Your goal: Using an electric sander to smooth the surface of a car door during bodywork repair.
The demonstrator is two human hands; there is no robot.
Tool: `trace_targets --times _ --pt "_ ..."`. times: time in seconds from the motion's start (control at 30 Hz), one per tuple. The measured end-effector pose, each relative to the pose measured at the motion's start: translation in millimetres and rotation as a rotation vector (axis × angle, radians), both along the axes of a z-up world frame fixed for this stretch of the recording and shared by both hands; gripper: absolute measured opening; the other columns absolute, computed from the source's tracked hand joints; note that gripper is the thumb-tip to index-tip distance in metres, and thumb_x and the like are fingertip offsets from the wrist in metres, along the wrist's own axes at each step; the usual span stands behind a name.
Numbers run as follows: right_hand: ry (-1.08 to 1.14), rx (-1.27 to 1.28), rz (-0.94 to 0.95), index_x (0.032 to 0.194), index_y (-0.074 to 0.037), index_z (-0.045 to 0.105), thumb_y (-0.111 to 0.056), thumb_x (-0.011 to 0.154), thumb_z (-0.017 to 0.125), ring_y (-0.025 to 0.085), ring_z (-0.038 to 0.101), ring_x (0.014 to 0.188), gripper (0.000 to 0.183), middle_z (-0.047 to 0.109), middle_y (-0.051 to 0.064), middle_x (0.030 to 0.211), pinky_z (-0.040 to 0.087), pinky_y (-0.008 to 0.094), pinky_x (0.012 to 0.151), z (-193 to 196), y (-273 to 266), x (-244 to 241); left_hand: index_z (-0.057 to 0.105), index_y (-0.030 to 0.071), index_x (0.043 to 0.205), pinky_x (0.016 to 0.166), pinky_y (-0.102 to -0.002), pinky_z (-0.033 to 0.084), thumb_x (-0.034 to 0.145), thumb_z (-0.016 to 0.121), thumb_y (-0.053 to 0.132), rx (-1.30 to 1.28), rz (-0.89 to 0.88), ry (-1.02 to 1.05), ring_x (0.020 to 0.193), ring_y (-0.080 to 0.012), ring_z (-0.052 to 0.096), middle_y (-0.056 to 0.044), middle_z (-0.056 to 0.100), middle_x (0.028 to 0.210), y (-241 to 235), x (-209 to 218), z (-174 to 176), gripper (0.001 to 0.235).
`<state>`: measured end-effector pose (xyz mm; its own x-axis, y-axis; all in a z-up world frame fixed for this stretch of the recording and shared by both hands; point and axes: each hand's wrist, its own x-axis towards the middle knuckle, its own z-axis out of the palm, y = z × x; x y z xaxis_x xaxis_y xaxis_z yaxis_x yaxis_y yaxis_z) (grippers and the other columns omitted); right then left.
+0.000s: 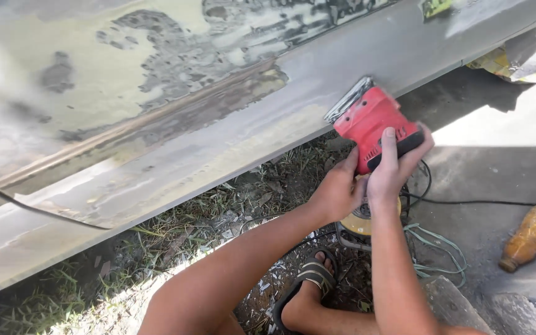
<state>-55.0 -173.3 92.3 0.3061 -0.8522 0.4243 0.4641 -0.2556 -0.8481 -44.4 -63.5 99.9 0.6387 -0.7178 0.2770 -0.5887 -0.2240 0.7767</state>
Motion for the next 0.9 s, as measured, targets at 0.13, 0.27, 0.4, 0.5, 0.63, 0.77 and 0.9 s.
trace_targets --times 0.13,0.27,0.4,0.5,0.63,0.77,0.9 --pt "0.049 -0.240 0.102 0.153 -0.019 0.031 -0.018 0.105 0.073 0.021 0.034 0.132 0.063 0.037 0.014 0.136 0.024 0.039 0.116 45.5 23.8 -26.5 0.034 -0.019 0.147 0.081 -0.060 0.057 0.100 0.052 0.014 -0.092 -0.011 -0.057 0.106 -0.0573 0.063 -0.041 0.061 0.112 27.0 -13.1 35.9 0.060" --pt "0.015 -0.555 0.223 0.156 0.003 0.022 -0.004 0.085 0.083 0.045 0.025 0.146 0.094 0.027 0.030 0.151 0.012 0.052 0.125 75.2 73.4 -42.7 0.047 -0.007 0.138 0.087 -0.059 0.055 0.098 0.047 0.003 -0.212 -0.081 -0.063 0.110 -0.0537 0.062 -0.034 0.065 0.113 78.1 -17.5 52.0 0.041" --pt "-0.010 -0.810 0.385 0.150 0.000 0.035 -0.005 0.078 0.088 0.062 0.024 0.147 0.089 0.014 0.038 0.160 0.023 0.065 0.122 92.9 133.7 -60.3 0.051 -0.005 0.132 0.082 -0.056 0.056 0.097 0.050 0.006 -0.164 -0.011 -0.132 0.104 -0.0506 0.065 -0.030 0.067 0.108 151.8 -21.3 58.8 0.037" --pt "-0.067 -1.014 0.458 0.145 -0.013 0.050 -0.014 0.082 0.088 0.061 0.029 0.147 0.074 0.018 0.032 0.163 0.032 0.071 0.118 81.5 180.0 -50.9 0.055 -0.003 0.127 0.079 -0.053 0.057 0.096 0.052 0.009 -0.126 0.028 -0.200 0.099 -0.0482 0.067 -0.027 0.069 0.104 212.5 -27.7 63.8 0.033" --pt "-0.148 -1.070 0.472 0.146 -0.025 0.053 -0.027 0.093 0.078 0.057 0.041 0.145 0.058 0.037 0.025 0.156 0.041 0.072 0.113 56.3 229.1 -38.7 0.058 -0.002 0.122 0.076 -0.051 0.057 0.095 0.054 0.012 -0.066 0.065 -0.246 0.094 -0.0458 0.068 -0.024 0.070 0.100 270.9 -35.2 66.5 0.031" --pt "-0.221 -1.042 0.423 0.147 -0.028 0.054 -0.040 0.095 0.074 0.052 0.045 0.143 0.057 0.043 0.021 0.155 0.045 0.067 0.113 53.1 231.2 -31.1 0.064 0.000 0.114 0.071 -0.047 0.059 0.093 0.058 0.016 0.012 0.131 -0.320 0.087 -0.0422 0.071 -0.019 0.073 0.094 278.2 -39.2 75.1 0.027" --pt "-0.179 -0.946 0.502 0.145 -0.023 0.051 -0.036 0.084 0.086 0.052 0.038 0.145 0.071 0.034 0.026 0.157 0.037 0.068 0.118 73.6 193.0 -36.1 0.069 0.002 0.107 0.066 -0.043 0.060 0.091 0.061 0.020 0.075 0.201 -0.439 0.080 -0.0387 0.074 -0.014 0.075 0.089 246.4 -39.9 93.0 0.025"
